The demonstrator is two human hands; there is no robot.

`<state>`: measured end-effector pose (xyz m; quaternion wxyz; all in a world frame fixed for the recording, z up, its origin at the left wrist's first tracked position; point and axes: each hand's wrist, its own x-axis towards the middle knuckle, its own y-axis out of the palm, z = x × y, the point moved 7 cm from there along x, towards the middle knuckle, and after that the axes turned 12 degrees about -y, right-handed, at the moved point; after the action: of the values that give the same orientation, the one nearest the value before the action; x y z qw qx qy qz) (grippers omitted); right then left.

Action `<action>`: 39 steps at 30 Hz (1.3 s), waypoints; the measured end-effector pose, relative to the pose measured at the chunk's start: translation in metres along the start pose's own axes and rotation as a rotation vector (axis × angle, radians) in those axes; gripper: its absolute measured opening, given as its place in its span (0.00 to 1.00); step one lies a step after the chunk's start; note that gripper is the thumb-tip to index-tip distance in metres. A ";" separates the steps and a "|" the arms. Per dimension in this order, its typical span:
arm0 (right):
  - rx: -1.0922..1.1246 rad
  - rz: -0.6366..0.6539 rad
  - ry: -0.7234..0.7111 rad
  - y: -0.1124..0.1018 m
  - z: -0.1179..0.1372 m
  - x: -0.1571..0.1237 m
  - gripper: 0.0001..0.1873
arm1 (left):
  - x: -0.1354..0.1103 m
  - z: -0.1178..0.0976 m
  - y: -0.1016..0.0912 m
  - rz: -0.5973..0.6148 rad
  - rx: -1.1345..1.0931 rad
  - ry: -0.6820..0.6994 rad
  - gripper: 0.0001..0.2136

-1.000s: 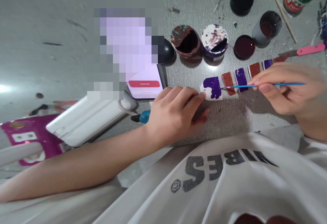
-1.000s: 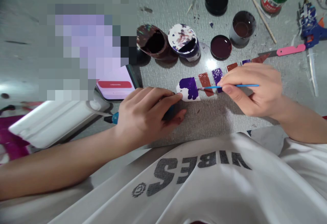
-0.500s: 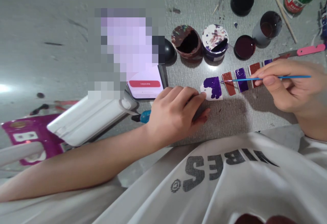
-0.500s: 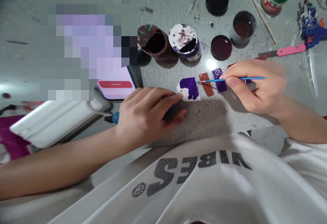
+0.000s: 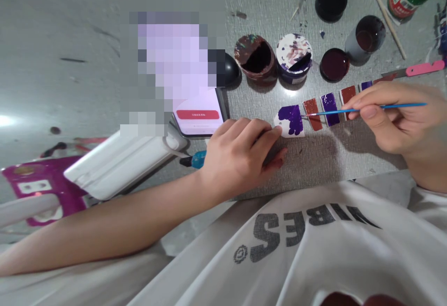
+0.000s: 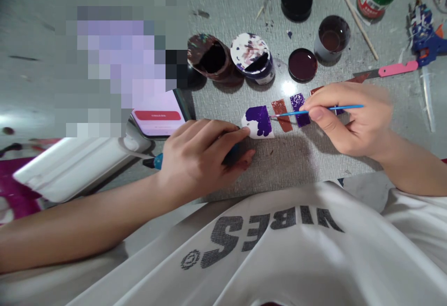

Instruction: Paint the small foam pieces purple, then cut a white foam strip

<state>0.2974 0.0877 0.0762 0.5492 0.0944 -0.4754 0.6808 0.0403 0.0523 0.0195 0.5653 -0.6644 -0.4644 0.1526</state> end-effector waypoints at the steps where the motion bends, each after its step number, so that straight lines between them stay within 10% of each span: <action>1: 0.017 -0.014 -0.046 0.000 0.002 0.001 0.03 | 0.000 0.000 0.000 0.002 -0.001 -0.002 0.10; 39: 0.115 0.095 -0.154 0.016 0.012 -0.003 0.06 | -0.001 0.000 0.000 -0.014 -0.053 0.001 0.11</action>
<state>0.2811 0.0775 0.0716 0.4718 0.1549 -0.4803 0.7230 0.0402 0.0514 0.0194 0.5488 -0.6759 -0.4728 0.1361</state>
